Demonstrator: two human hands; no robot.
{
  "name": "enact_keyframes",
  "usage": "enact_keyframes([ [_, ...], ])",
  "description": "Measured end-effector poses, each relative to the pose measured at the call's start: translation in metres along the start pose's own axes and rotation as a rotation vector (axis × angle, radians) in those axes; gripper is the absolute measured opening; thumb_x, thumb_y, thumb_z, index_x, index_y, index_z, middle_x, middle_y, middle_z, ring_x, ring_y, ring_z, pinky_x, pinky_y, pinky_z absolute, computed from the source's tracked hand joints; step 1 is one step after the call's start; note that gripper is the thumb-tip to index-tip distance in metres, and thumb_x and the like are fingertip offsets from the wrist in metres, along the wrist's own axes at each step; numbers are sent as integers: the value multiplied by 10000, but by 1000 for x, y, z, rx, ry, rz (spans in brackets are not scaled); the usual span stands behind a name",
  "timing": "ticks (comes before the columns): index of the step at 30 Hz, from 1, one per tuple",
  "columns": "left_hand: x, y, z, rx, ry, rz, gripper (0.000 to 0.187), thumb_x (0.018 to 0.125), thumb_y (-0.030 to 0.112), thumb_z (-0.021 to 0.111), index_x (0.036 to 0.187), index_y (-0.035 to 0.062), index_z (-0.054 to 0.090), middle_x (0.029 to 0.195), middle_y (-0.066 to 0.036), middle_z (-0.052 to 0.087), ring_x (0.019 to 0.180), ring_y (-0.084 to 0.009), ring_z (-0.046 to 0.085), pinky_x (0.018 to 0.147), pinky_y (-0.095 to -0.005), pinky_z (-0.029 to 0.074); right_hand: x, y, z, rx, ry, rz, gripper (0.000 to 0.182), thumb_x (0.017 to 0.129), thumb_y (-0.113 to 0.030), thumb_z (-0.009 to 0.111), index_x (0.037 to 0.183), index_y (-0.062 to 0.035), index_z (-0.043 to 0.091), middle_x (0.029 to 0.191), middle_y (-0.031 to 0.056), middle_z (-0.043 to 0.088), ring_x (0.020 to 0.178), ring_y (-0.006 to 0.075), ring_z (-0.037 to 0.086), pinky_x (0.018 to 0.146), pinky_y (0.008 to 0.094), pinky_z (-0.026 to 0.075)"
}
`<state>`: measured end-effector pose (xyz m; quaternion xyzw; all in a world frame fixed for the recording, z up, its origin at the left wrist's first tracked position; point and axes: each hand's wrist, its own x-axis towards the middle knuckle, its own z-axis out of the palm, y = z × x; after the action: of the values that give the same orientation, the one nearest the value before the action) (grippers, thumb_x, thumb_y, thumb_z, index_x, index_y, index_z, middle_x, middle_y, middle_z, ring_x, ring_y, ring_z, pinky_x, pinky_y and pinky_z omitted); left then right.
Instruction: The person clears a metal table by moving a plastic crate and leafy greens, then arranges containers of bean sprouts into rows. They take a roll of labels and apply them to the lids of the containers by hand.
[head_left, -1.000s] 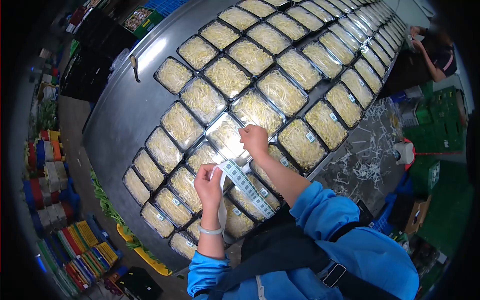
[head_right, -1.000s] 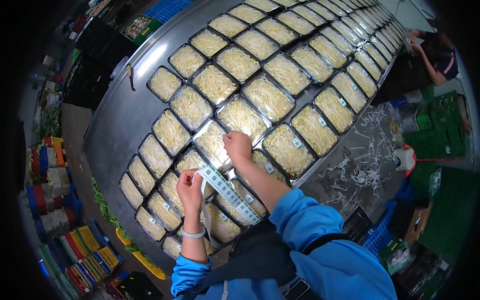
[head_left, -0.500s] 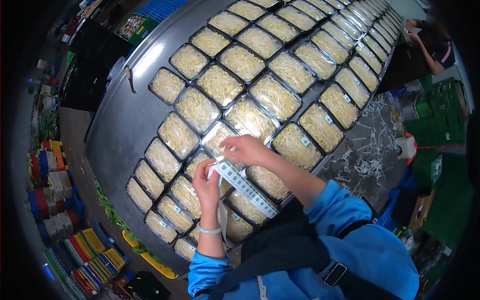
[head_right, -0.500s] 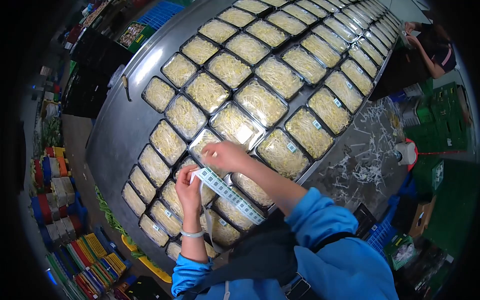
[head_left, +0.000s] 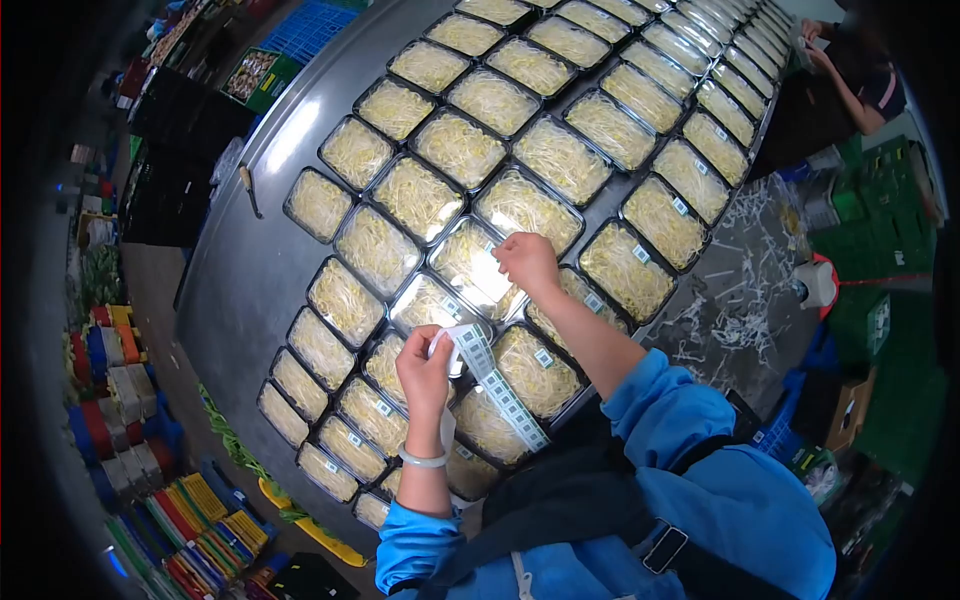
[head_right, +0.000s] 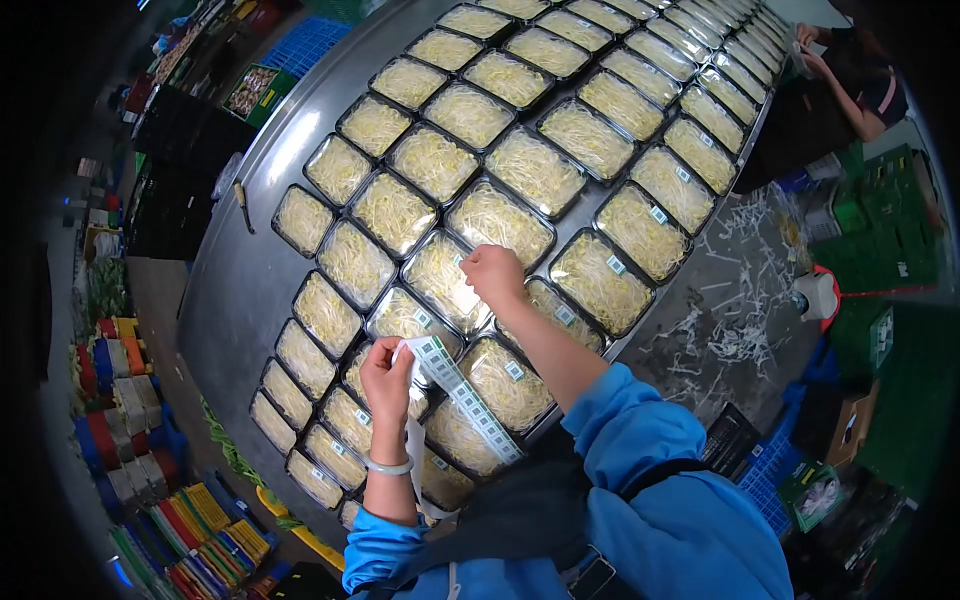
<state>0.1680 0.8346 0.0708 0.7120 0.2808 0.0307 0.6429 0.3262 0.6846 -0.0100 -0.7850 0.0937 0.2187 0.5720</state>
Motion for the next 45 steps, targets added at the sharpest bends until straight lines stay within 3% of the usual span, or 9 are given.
enact_keyframes([
  [7, 13, 1, 20, 10, -8, 49, 42, 886, -10, 597, 927, -11, 606, 844, -10, 615, 751, -57, 544, 690, -196, 438, 8, -2, 5, -808, 125, -302, 261, 789, -256, 683, 928, -36, 666, 732, 174, 669, 701, 356, 653, 625, 415, 518],
  [13, 30, 11, 40, 2, -28, 42, 89, 888, -32, 567, 959, -20, 619, 908, -34, 639, 818, -74, 580, 736, -207, 454, -27, -26, -34, -79, -485, -443, 298, 785, -296, 717, 966, -66, 659, 721, 129, 650, 681, 292, 640, 610, 378, 499],
  [20, 43, 16, 67, 178, -98, -18, 101, 862, 68, 665, 844, -24, 628, 731, 8, 597, 654, -43, 488, 594, -201, 403, -23, -28, -83, -235, -376, -672, 173, 784, -178, 738, 861, -37, 676, 724, 106, 650, 631, 199, 623, 579, 322, 473],
  [27, 48, 16, 85, 103, -50, 4, 122, 868, 95, 660, 848, -21, 631, 714, -12, 598, 662, -52, 496, 602, -215, 416, 64, -5, -97, 355, 59, 61, 163, 760, -129, 716, 737, 26, 669, 605, 75, 627, 471, 116, 542, 423, 308, 422],
  [32, 43, 33, 98, 317, 3, 95, 161, 863, 138, 663, 880, -21, 642, 720, -46, 622, 663, -90, 522, 626, -272, 449, 106, 43, -64, -266, 214, -22, 255, 736, -212, 590, 533, -72, 658, 581, 126, 641, 531, 273, 622, 565, 398, 495],
  [36, 45, 23, 95, 220, -32, 69, 88, 854, 73, 667, 878, -5, 634, 766, -17, 628, 701, -60, 547, 636, -215, 454, 91, 6, -72, -595, 198, -26, 289, 746, -286, 635, 779, -6, 698, 795, 213, 668, 785, 365, 664, 702, 461, 523],
  [42, 33, 30, 93, 104, 21, 143, 52, 846, 10, 646, 876, -15, 612, 799, -42, 652, 719, -78, 589, 645, -221, 476, 58, -34, -96, -555, -40, -337, 363, 804, -394, 663, 899, -45, 684, 818, 164, 687, 734, 320, 671, 625, 433, 514],
  [44, 29, 24, 90, 6, 40, 236, 44, 846, -1, 637, 877, -11, 608, 803, -45, 653, 723, -79, 590, 649, -224, 479, -4, -70, -102, -100, -542, -267, 257, 831, -283, 679, 940, -51, 655, 836, 112, 683, 662, 201, 643, 607, 328, 497],
  [45, 25, 31, 91, -78, 30, 207, 44, 846, 1, 635, 885, -11, 619, 800, -33, 650, 727, -77, 586, 664, -226, 479, -19, -57, -98, -320, -490, -623, 222, 818, -265, 691, 917, -68, 660, 829, 94, 677, 680, 219, 648, 606, 329, 498],
])
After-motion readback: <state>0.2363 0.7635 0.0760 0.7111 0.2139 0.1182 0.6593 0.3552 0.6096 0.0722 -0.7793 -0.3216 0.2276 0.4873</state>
